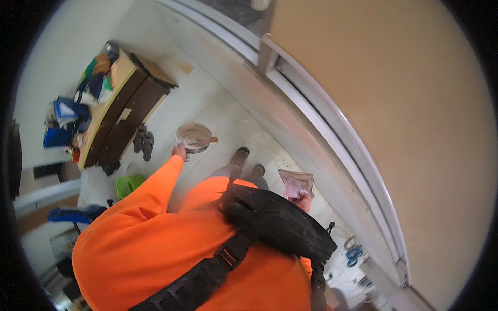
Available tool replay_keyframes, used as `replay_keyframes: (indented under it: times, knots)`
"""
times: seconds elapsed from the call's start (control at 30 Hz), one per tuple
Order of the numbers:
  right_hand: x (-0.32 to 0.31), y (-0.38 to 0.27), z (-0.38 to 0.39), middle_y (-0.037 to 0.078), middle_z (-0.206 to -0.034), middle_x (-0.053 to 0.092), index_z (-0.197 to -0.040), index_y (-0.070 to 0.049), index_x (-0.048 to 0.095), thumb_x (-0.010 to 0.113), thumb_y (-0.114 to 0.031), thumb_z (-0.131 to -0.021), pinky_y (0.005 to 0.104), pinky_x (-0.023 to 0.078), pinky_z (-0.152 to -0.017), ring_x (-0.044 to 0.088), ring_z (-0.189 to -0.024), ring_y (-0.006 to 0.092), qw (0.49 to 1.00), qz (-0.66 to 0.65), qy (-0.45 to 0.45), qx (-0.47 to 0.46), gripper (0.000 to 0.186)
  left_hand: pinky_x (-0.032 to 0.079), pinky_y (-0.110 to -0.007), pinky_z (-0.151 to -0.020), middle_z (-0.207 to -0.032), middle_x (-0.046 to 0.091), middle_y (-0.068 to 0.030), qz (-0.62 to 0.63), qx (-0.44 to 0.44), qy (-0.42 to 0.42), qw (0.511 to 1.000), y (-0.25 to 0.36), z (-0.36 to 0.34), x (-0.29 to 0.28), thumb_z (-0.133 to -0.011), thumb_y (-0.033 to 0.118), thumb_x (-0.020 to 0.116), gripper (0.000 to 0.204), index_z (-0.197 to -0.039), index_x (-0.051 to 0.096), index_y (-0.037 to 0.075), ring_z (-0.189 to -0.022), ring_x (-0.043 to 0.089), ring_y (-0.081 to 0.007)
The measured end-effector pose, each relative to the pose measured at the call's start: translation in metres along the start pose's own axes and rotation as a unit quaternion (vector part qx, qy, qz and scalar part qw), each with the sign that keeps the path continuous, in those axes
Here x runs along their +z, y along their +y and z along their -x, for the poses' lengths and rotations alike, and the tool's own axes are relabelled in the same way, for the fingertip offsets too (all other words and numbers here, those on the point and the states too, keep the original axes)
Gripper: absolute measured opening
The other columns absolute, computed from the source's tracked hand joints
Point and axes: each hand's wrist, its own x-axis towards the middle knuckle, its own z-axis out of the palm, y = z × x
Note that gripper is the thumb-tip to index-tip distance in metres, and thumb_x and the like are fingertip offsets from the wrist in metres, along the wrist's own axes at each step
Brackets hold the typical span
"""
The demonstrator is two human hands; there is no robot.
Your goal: The person applies plaster compound to a wall using a putty knife, wipes a wooden strip, and scoops plaster from a bowl onto a putty knife.
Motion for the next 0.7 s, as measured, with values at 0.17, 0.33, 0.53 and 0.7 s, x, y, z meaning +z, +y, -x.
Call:
replay_keyframes:
  times: [0.17, 0.33, 0.53, 0.7]
  knots:
    - [0.015, -0.013, -0.022, 0.012, -0.116, 0.055, -0.118, -0.003, 0.046, 0.046, -0.01, -0.079, 0.0468, 0.048, -0.087, 0.055, -0.106, 0.029, 0.996, 0.074, -0.012, 0.041, 0.04, 0.054, -0.039, -0.046, -0.095, 0.061, -0.0196, 0.103, 0.009, 0.03, 0.994, -0.04, 0.027, 0.002, -0.086, 0.042, 0.045, 0.055, -0.115, 0.04, -0.005, -0.059, 0.063, -0.0271]
    - [0.055, -0.012, -0.038, 0.013, -0.115, 0.054, -0.116, -0.002, 0.046, 0.047, -0.01, -0.08, 0.0468, 0.049, -0.087, 0.054, -0.105, 0.0296, 0.985, 0.143, -0.049, 0.079, 0.037, 0.055, -0.04, -0.053, -0.088, 0.063, -0.0134, 0.261, -0.104, 0.051, 0.958, -0.101, 0.054, -0.004, -0.088, 0.044, 0.041, 0.05, -0.107, 0.051, -0.001, -0.06, 0.061, -0.0247]
    - [0.123, 0.01, -0.06, 0.014, -0.115, 0.053, -0.113, 0.0, 0.046, 0.048, -0.009, -0.081, 0.0468, 0.049, -0.086, 0.054, -0.104, 0.0303, 0.961, 0.219, -0.094, 0.138, 0.033, 0.058, -0.04, -0.049, -0.103, 0.06, -0.0219, 0.321, -0.139, 0.138, 0.927, -0.159, 0.047, -0.025, -0.087, 0.042, 0.046, 0.059, -0.116, 0.041, -0.008, -0.068, 0.065, -0.0329]
    - [0.207, 0.047, -0.062, 0.014, -0.109, 0.051, -0.106, 0.001, 0.046, 0.052, -0.008, -0.081, 0.0458, 0.049, -0.084, 0.053, -0.1, 0.0295, 0.938, 0.295, -0.162, 0.084, 0.026, 0.057, -0.041, -0.049, -0.1, 0.059, -0.0227, 0.361, -0.196, 0.176, 0.894, -0.176, 0.019, -0.063, -0.086, 0.042, 0.045, 0.058, -0.117, 0.039, -0.007, -0.066, 0.065, -0.0313]
